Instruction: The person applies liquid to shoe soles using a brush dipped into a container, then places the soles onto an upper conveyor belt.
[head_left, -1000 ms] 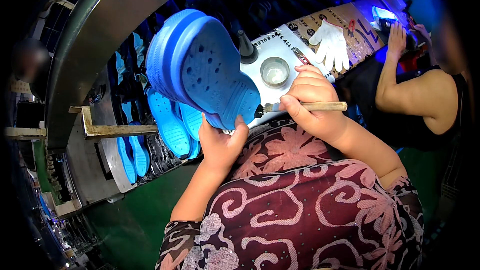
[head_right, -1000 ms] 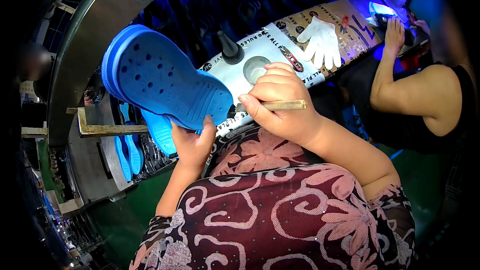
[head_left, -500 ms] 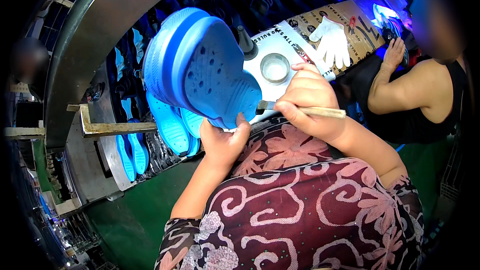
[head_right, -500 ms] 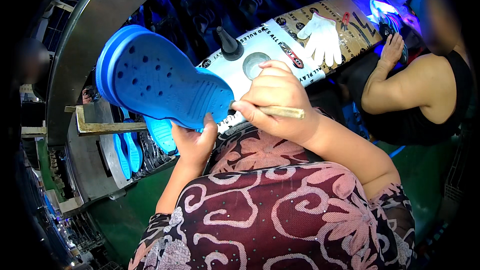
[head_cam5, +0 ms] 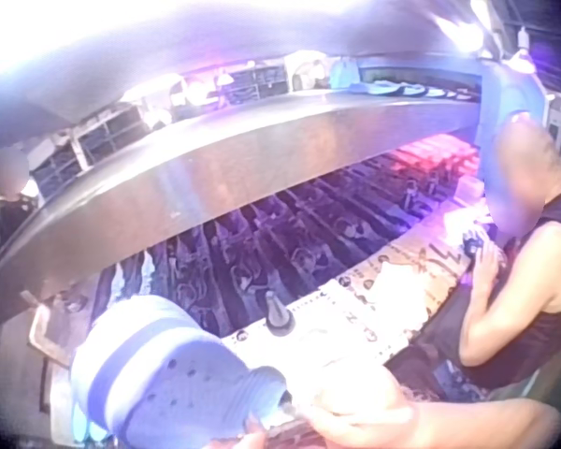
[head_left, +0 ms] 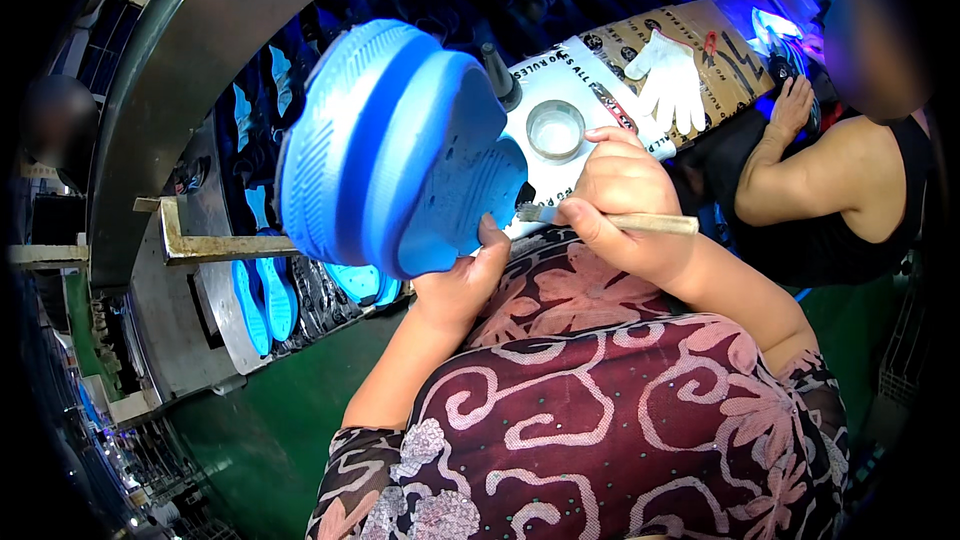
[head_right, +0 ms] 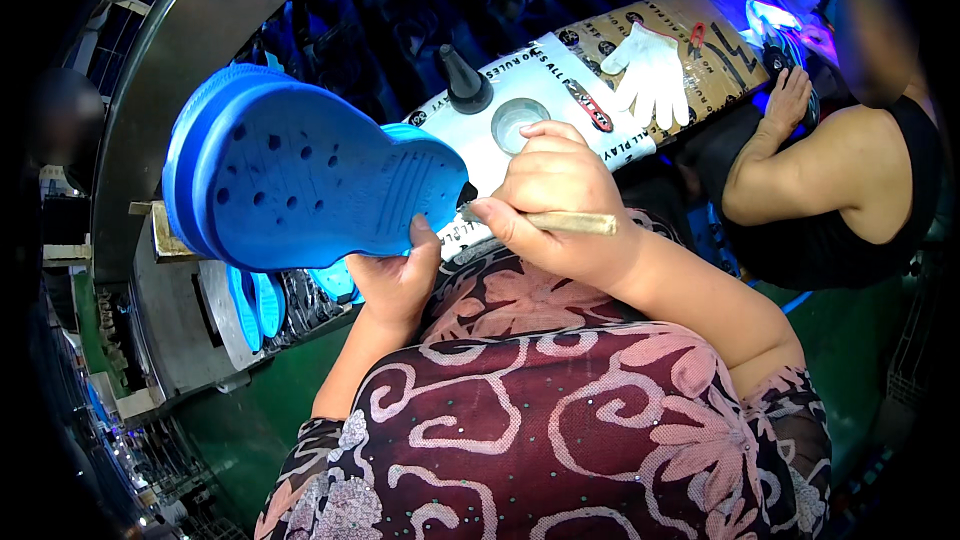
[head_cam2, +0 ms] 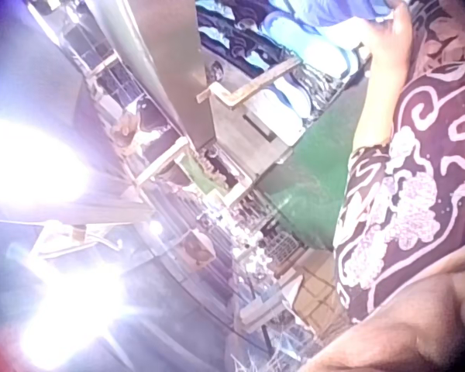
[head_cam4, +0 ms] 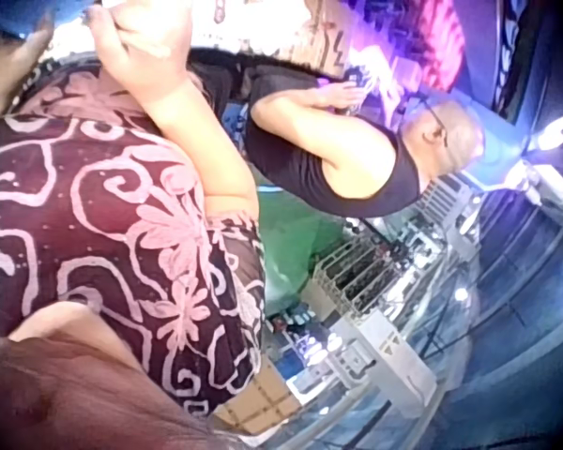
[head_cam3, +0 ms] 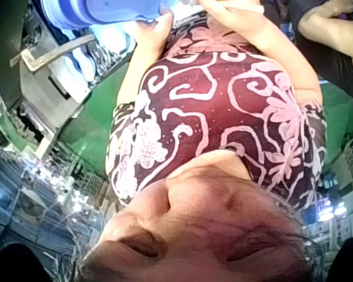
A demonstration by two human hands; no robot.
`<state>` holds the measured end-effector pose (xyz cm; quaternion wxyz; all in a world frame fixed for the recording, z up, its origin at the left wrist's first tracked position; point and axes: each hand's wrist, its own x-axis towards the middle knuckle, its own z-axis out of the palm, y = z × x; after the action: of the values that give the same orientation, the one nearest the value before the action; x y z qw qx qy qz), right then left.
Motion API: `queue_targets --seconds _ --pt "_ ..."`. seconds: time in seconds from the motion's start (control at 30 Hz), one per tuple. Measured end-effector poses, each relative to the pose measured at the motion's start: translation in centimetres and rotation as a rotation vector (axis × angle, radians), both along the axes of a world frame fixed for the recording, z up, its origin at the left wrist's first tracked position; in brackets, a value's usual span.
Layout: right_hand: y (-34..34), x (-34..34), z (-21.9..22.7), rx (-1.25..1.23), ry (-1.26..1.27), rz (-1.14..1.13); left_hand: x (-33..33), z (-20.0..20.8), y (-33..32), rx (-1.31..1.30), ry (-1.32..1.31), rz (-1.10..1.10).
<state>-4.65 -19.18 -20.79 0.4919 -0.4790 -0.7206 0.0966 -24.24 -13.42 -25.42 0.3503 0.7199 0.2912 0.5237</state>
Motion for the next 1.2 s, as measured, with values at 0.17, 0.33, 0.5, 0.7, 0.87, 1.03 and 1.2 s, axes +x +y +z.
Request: queue_targets --seconds 0.17,0.33,0.5,0.7,0.87,1.03,1.2 --pt "-0.3 0.6 -0.1 -0.049 0.085 -0.001 0.0 0.6 -0.2 0.004 0.016 -0.016" --pt "-0.2 -0.1 0.1 -0.013 -0.005 -0.039 0.1 1.2 -0.2 0.139 0.108 0.018" --pt "-0.4 0.4 0.4 0.022 -0.104 -0.09 0.3 1.3 -0.2 0.103 0.085 0.033" --pt "-0.3 1.5 0.9 0.002 -0.013 -0.154 0.7 2.1 0.9 0.111 0.051 0.066" --pt "-0.3 3.3 0.5 0.074 0.092 -0.185 -0.3 6.0 1.4 -0.267 -0.121 0.005" --pt "-1.7 5.0 -1.2 0.077 0.124 -0.279 -0.1 12.6 2.8 -0.892 -0.093 -0.551" --pt "-3.2 6.8 -2.0 -0.025 0.262 -0.332 10.7 17.9 6.4 -0.772 0.098 -0.827"
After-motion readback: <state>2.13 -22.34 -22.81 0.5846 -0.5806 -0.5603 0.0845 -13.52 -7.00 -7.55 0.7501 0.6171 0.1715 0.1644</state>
